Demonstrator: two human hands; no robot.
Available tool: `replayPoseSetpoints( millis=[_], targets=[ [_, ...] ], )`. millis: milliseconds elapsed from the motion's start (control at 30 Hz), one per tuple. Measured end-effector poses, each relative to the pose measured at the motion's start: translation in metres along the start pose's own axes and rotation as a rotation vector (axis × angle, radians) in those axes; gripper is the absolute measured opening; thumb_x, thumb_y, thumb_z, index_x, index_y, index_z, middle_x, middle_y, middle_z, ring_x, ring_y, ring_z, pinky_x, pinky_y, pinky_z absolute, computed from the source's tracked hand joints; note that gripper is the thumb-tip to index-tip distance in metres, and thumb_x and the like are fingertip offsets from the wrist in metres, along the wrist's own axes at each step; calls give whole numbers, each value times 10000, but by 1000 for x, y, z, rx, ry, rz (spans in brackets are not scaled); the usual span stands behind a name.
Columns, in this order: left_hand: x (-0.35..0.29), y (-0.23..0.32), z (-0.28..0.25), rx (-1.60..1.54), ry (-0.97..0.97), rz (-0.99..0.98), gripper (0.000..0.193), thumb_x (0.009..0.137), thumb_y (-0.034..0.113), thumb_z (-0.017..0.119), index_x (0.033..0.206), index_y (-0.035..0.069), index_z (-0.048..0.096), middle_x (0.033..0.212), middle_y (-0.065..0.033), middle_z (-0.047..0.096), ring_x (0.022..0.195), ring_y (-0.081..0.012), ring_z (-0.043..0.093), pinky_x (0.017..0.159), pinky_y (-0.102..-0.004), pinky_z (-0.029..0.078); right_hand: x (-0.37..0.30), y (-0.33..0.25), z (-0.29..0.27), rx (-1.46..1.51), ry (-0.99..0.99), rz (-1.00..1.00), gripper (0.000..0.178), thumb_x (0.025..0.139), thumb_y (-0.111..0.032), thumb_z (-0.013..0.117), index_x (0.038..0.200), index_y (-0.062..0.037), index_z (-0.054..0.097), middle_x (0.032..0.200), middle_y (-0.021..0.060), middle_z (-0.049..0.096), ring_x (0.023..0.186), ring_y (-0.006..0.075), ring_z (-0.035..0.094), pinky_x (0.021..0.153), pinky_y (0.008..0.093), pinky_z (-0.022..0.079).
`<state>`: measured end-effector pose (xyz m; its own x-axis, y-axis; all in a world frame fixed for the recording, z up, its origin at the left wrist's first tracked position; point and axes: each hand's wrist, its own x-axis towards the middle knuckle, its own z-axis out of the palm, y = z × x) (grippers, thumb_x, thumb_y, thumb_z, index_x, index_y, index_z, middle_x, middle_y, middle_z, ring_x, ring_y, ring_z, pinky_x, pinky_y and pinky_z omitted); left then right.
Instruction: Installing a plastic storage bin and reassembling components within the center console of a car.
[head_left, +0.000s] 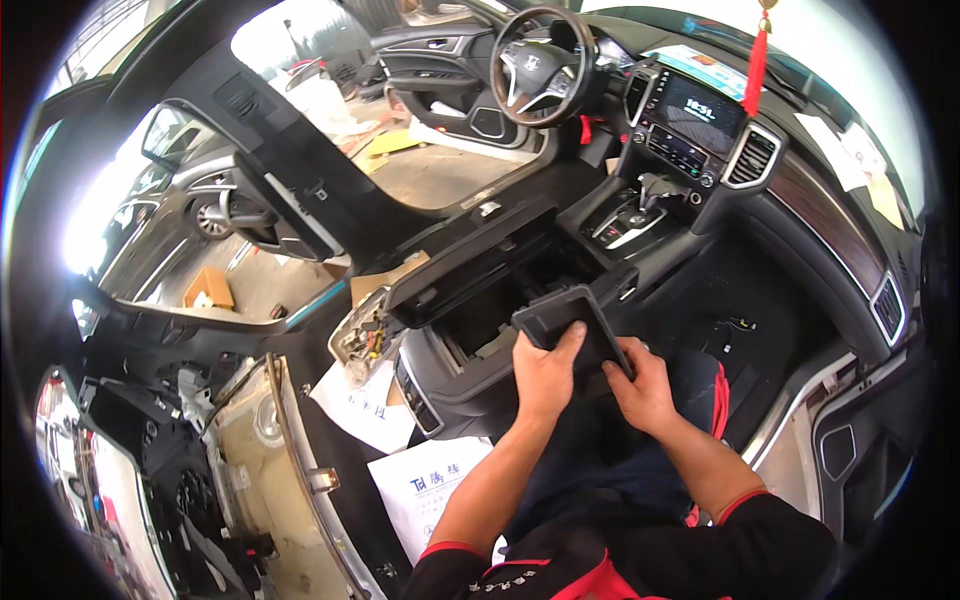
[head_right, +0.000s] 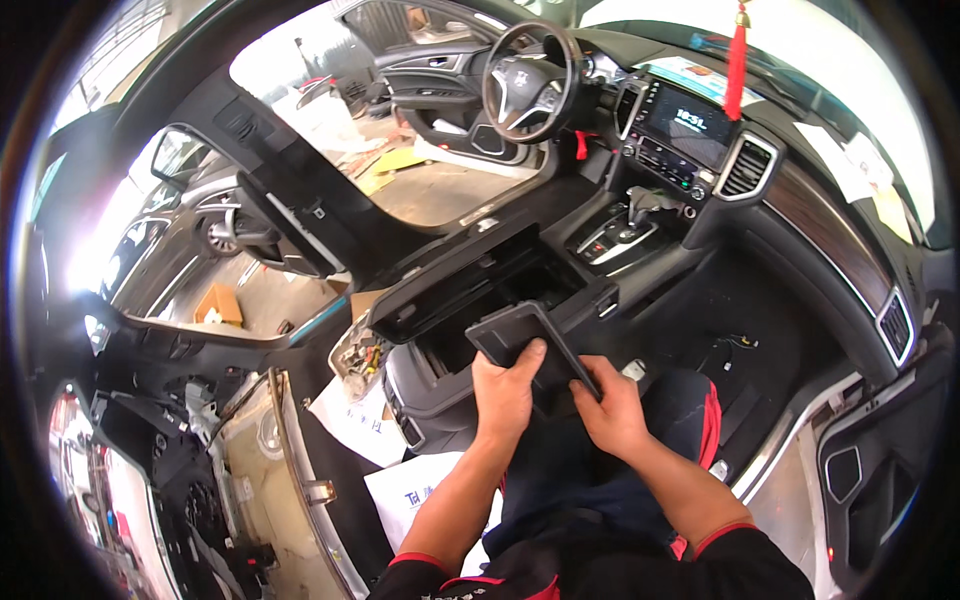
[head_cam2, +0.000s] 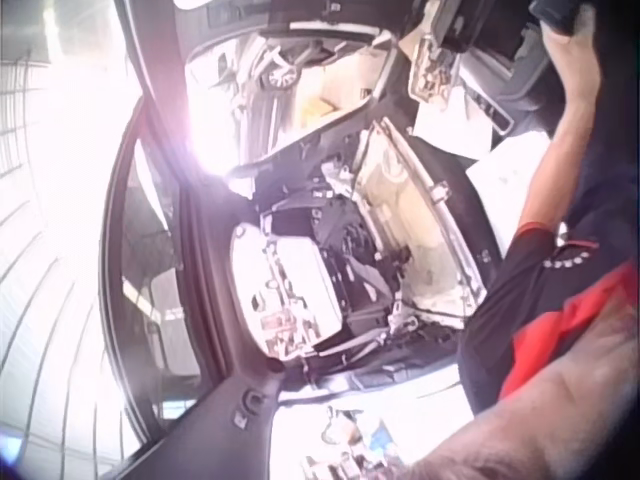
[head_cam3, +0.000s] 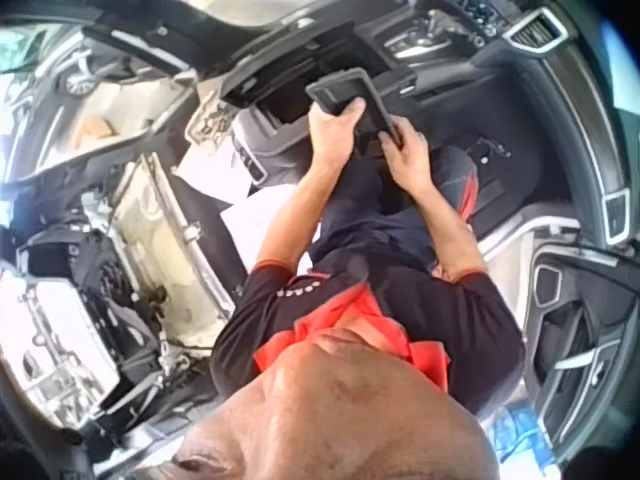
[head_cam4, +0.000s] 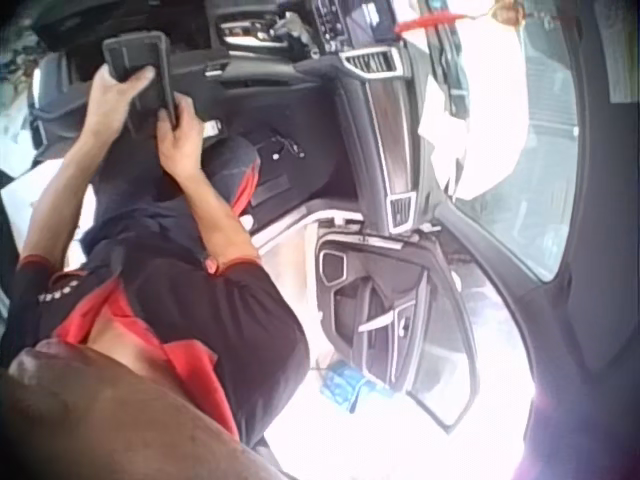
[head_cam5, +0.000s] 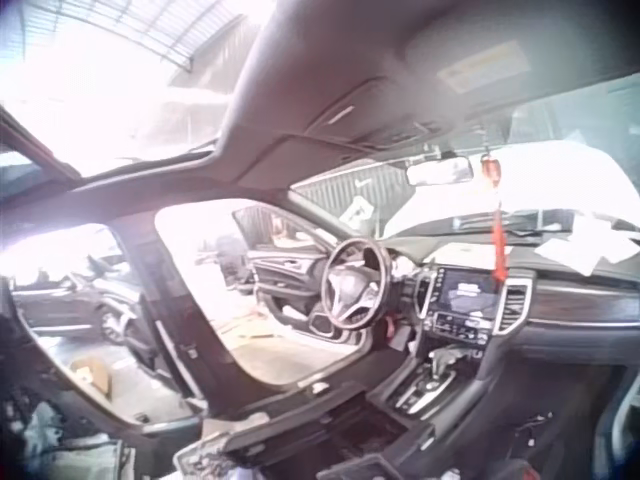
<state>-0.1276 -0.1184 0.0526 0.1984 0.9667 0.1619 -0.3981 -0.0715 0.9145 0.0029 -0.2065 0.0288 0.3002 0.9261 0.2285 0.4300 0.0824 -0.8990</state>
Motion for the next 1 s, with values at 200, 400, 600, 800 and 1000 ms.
replayPoseSetpoints(
  millis=[200,400,600,800,1000],
  targets=[
    [-16,-9,-6,153,80,27,259,900,69,765,1114,-9,643,1054,-64,718,961,-132,646,893,-287,505,-7,1,8,-95,66,-124,263,905,-46,679,1155,2,610,758,145,665,664,249,672,641,341,511],
    [-12,-4,-5,-11,38,-11,214,901,60,760,1086,-1,672,1018,-51,722,932,-126,647,875,-283,507,-15,-4,5,-148,85,-124,268,881,-49,688,1134,2,615,799,187,682,704,338,700,648,378,533],
    [-14,-2,-13,5,125,-72,85,934,39,672,1012,31,703,936,-10,688,824,-109,627,754,-274,497,-20,-8,12,-111,4,-124,300,872,-88,700,1147,-10,607,880,206,697,807,383,710,708,425,556],
    [-16,-8,-21,-198,274,-273,162,1022,199,632,1084,49,636,938,-30,665,801,-147,643,699,-304,530,-28,1,8,387,-337,-73,585,977,-258,674,1444,10,445,1267,149,622,1181,218,606,995,363,485],
    [-20,-13,-24,-241,269,-257,235,1041,240,594,1156,39,556,978,-72,644,838,-195,661,727,-340,559,-36,1,18,1054,-437,219,529,1090,-229,456,1568,-51,314,1428,92,507,1296,169,508,1051,385,492]
  ],
)
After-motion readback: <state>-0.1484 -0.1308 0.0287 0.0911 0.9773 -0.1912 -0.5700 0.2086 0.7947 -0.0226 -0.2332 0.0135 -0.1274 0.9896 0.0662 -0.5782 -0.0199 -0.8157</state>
